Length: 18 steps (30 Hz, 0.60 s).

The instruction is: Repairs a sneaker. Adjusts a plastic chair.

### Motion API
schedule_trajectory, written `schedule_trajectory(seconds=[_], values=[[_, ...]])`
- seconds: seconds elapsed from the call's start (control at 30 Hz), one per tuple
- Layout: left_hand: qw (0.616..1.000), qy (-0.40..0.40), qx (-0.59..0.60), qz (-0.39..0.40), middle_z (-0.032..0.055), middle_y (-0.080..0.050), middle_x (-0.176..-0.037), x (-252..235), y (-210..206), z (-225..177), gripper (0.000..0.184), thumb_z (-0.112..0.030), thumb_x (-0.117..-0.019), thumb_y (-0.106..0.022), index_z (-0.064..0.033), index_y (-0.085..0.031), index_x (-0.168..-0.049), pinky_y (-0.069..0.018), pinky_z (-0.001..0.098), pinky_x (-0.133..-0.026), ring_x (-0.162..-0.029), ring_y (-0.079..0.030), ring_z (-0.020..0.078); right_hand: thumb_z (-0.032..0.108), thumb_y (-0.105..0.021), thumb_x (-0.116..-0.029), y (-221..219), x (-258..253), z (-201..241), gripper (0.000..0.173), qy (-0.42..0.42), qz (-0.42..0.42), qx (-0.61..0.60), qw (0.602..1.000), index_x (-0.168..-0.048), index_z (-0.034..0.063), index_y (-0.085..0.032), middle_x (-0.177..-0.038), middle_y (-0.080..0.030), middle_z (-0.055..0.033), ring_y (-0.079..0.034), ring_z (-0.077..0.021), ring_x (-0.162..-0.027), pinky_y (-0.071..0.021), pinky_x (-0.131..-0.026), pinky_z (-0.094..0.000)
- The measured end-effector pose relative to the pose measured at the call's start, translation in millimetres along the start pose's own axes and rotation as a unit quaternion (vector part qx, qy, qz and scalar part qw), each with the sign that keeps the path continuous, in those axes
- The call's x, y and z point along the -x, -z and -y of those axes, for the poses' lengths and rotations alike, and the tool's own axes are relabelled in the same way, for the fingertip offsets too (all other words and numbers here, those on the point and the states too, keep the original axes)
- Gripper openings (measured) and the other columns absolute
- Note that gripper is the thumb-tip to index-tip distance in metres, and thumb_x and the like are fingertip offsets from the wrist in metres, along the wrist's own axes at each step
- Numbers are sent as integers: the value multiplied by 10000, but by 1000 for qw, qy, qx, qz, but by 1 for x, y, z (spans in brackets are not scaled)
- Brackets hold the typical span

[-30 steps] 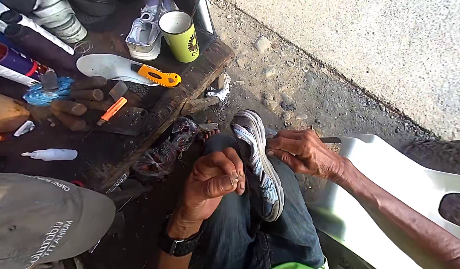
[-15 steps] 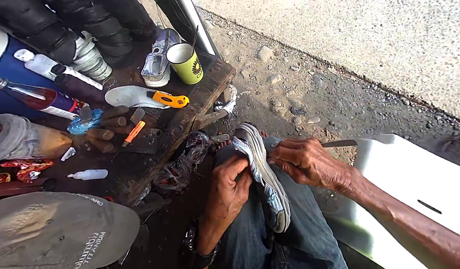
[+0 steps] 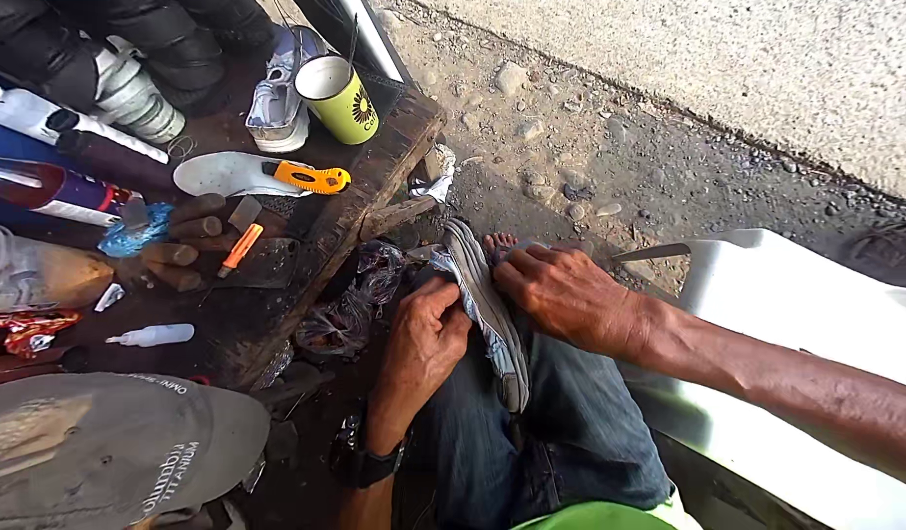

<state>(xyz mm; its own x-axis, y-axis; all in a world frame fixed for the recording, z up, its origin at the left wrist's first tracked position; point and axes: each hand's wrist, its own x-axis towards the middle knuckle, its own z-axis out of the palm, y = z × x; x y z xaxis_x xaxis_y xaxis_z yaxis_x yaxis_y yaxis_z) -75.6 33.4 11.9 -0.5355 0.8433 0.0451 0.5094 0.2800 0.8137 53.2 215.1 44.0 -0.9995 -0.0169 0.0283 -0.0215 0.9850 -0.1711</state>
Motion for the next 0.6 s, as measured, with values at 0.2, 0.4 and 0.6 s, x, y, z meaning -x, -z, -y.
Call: schedule_trajectory(seconds=[0.2,0.4,0.6], values=[[995,-2,89,34,9,-719,-987,1,8,11,157,-111,-947,-611,-76,-762,-970,-601,257,-798,-908,-692,77,113,-578,-959,-6,6,-8,98,54,-27,-8,998,-958,45,-649,-755,-572,-98,-600,-271,-599,-449,-454,-380],[993,-7,113,36,11,-698,-972,-4,4,5,114,-79,-932,-622,-69,-736,-937,-597,248,-736,-856,-680,87,348,-480,-1070,-15,20,-18,328,2,-68,-29,997,-940,96,-644,-668,-531,-36,-565,-219,-527,-409,-424,-357],[991,-14,132,25,28,-691,-957,-5,0,4,106,-73,-937,-633,-54,-736,-953,-597,257,-687,-805,-675,107,469,-466,-1060,-17,29,-17,414,-81,-84,-47,992,-917,118,-632,-608,-518,-3,-547,-201,-482,-398,-413,-360]])
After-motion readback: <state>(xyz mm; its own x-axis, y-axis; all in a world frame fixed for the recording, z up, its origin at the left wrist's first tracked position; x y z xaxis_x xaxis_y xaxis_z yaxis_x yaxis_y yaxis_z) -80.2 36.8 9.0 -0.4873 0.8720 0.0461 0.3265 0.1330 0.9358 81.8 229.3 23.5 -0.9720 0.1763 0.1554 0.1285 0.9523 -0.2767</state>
